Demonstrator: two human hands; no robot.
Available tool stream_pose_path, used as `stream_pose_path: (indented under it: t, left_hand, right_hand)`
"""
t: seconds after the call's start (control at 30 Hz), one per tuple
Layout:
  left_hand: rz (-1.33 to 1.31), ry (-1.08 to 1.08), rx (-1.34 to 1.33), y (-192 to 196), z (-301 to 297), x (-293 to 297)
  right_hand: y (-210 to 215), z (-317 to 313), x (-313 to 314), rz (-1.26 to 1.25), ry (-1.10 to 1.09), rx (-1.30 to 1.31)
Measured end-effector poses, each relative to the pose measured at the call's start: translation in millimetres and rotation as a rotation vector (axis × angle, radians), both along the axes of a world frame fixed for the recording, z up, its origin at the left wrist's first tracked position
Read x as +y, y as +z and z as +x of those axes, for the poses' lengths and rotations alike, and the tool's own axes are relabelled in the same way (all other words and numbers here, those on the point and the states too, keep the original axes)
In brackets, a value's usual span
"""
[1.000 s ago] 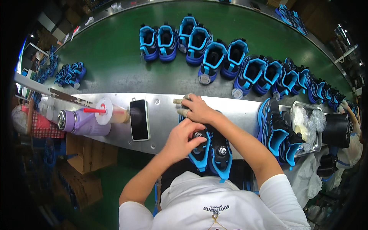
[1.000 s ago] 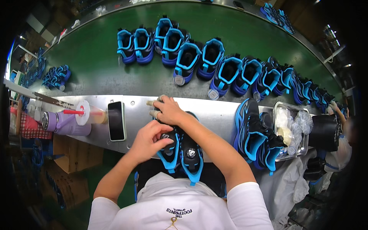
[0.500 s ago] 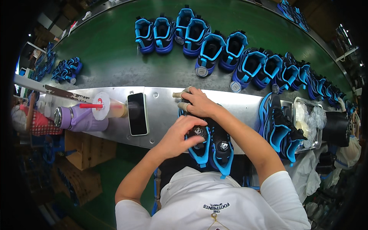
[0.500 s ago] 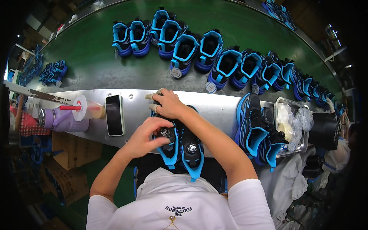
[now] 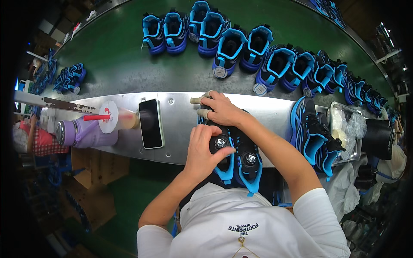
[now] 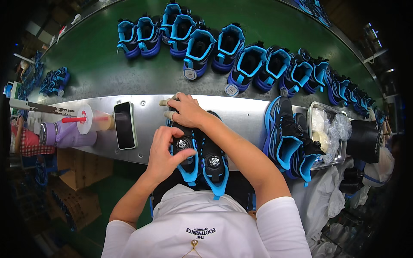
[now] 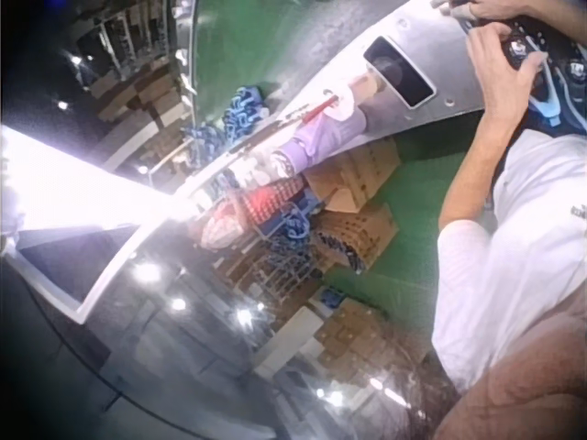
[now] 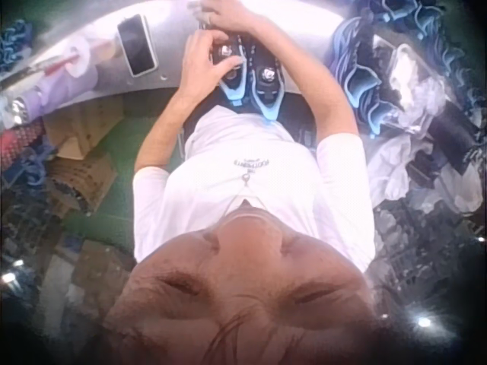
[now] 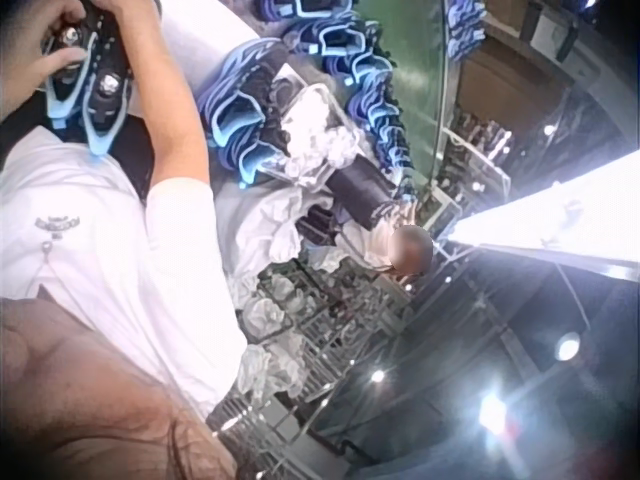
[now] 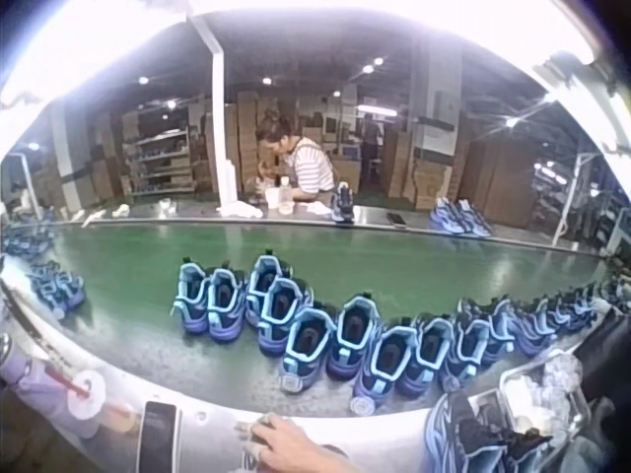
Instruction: The person takes shoes from a conveyor belt, wipes and rubs the surfaces of each shoe by hand, and places the shoes back onto the conveyor belt.
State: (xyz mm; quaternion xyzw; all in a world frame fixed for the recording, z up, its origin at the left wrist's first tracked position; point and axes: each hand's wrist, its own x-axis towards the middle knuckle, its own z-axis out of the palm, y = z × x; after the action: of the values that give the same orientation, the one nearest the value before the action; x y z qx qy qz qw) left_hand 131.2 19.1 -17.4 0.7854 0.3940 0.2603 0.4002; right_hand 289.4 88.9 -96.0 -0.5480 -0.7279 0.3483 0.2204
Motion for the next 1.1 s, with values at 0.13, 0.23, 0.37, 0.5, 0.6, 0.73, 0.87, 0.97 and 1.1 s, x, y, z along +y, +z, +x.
stream_pose_path:
  t: [0.13,0.23,0.37,0.5,0.6,0.73,0.87,0.97,1.1]
  left_hand:
    - [-0.282,-0.103,-0.183,-15,-8,13]
    - [-0.339,-0.378,-0.207,-6,-19,30]
    - [-0.137,-0.155,-0.124,4,-7,9]
    - [-0.001,-0.059,-0.162,-10,-2,-8]
    - [-0.201,-0.277,-0.258,-22,-25,7]
    - [-0.029,-0.271,-0.076,3,-23,13]
    - [0.18,-0.062,-0.084,13,-32,-33]
    - [0.193,-0.376,0.03,20,-23,-55]
    - [0.175,-0.593,0.378,2,0,-54]
  right_hand:
    - [3,6,0,-0.001,-0.009,0.018]
    - [3,4,2,0.01,0.002,0.005]
    - [-10,10,0,0.082,0.004,-0.016]
    - [-9,5,-6,0.069,0.005,0.026]
    - [-9,-2,-8,0.068,-0.012,0.028]
    - [21,14,9,0.195,0.021,-0.061]
    - [102,47,35,0.28,-0.37,-0.252]
    - [123,29,94,0.093,-0.455,-0.444]
    - [32,-2,172,-0.018,-0.592,-0.46]
